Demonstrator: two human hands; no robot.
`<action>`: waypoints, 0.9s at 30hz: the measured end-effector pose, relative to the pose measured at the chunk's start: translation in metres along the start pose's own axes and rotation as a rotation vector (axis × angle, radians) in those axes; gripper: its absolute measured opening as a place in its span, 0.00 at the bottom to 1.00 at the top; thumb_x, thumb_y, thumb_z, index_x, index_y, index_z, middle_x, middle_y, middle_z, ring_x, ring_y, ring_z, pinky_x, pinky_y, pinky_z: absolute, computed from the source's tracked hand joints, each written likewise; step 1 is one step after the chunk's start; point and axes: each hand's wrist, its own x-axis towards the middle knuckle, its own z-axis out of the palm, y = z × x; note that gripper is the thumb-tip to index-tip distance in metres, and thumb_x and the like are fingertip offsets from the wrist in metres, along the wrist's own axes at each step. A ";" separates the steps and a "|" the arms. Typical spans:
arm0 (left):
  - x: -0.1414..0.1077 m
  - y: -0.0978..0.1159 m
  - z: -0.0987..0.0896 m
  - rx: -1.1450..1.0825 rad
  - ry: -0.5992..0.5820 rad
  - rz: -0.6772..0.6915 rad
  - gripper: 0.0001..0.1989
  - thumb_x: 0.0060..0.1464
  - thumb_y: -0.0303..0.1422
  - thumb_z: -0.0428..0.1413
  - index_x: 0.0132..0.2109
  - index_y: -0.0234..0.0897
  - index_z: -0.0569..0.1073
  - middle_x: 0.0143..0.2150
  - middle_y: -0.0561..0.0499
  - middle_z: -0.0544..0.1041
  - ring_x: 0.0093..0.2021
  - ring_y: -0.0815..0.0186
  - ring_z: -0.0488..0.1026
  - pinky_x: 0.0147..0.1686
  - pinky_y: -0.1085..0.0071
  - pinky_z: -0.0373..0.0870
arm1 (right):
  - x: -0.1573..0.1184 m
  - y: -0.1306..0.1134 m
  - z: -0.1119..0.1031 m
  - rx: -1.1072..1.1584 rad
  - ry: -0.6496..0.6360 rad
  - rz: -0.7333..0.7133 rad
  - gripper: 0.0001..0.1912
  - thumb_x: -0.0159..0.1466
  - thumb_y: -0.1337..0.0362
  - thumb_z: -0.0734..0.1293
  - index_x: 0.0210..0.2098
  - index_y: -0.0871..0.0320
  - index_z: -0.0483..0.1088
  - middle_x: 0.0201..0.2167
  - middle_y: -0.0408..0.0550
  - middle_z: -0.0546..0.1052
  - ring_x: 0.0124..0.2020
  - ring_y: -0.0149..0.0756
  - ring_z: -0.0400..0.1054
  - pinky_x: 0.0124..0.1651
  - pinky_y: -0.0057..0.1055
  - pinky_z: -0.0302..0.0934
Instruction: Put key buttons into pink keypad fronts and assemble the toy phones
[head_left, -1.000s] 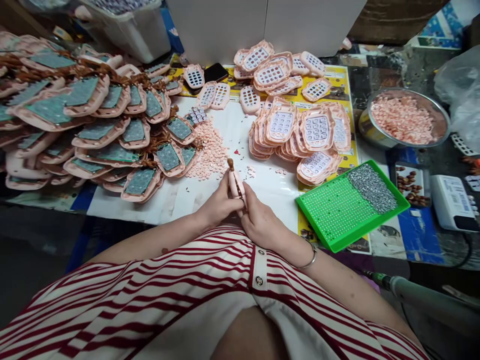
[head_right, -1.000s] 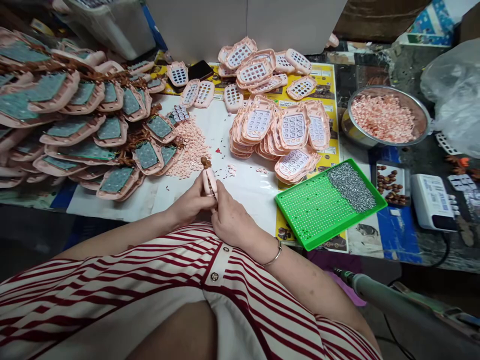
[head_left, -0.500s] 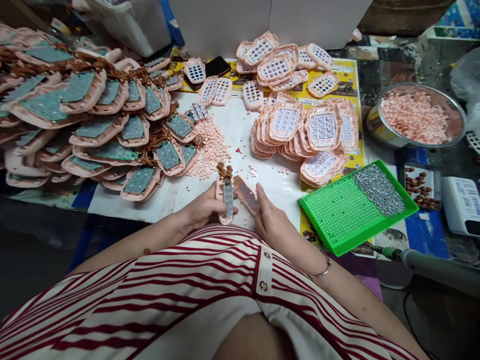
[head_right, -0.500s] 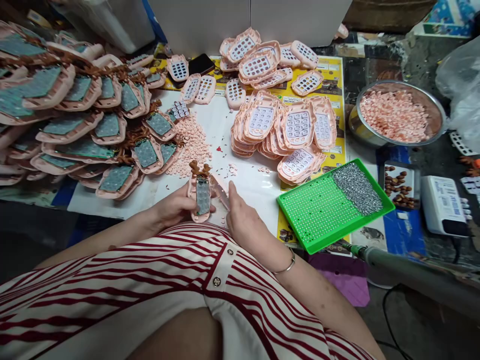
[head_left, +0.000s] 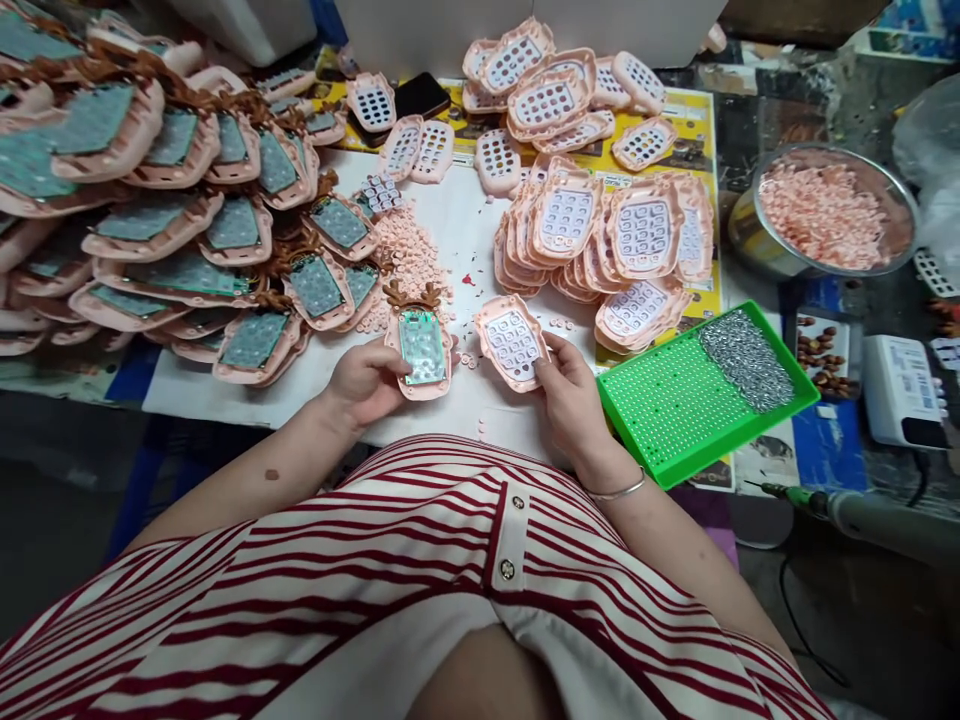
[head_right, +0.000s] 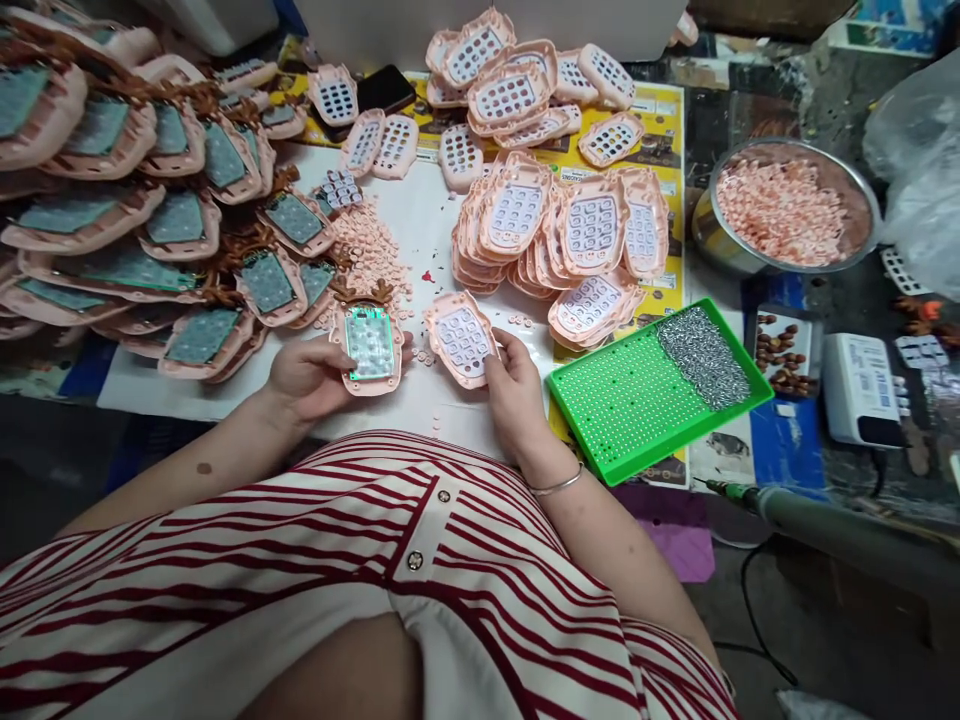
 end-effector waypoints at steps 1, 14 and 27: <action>0.001 -0.001 0.001 -0.020 -0.009 0.032 0.29 0.34 0.27 0.59 0.50 0.37 0.76 0.42 0.43 0.81 0.52 0.43 0.76 0.51 0.45 0.72 | -0.001 -0.003 0.003 0.062 -0.038 0.009 0.22 0.65 0.56 0.63 0.58 0.54 0.62 0.48 0.51 0.77 0.42 0.38 0.74 0.49 0.43 0.72; 0.017 -0.002 -0.043 0.644 0.315 0.494 0.28 0.48 0.42 0.66 0.54 0.34 0.72 0.46 0.43 0.77 0.47 0.58 0.75 0.48 0.64 0.72 | -0.012 -0.024 0.017 0.297 -0.101 0.081 0.15 0.64 0.58 0.66 0.49 0.52 0.65 0.30 0.38 0.72 0.26 0.28 0.67 0.33 0.33 0.74; 0.000 -0.022 0.025 0.021 -0.381 0.446 0.52 0.29 0.60 0.69 0.60 0.38 0.70 0.52 0.39 0.77 0.59 0.44 0.70 0.51 0.58 0.74 | -0.030 -0.048 0.052 0.583 -0.353 0.144 0.18 0.57 0.57 0.75 0.42 0.56 0.68 0.33 0.41 0.78 0.26 0.27 0.70 0.26 0.25 0.73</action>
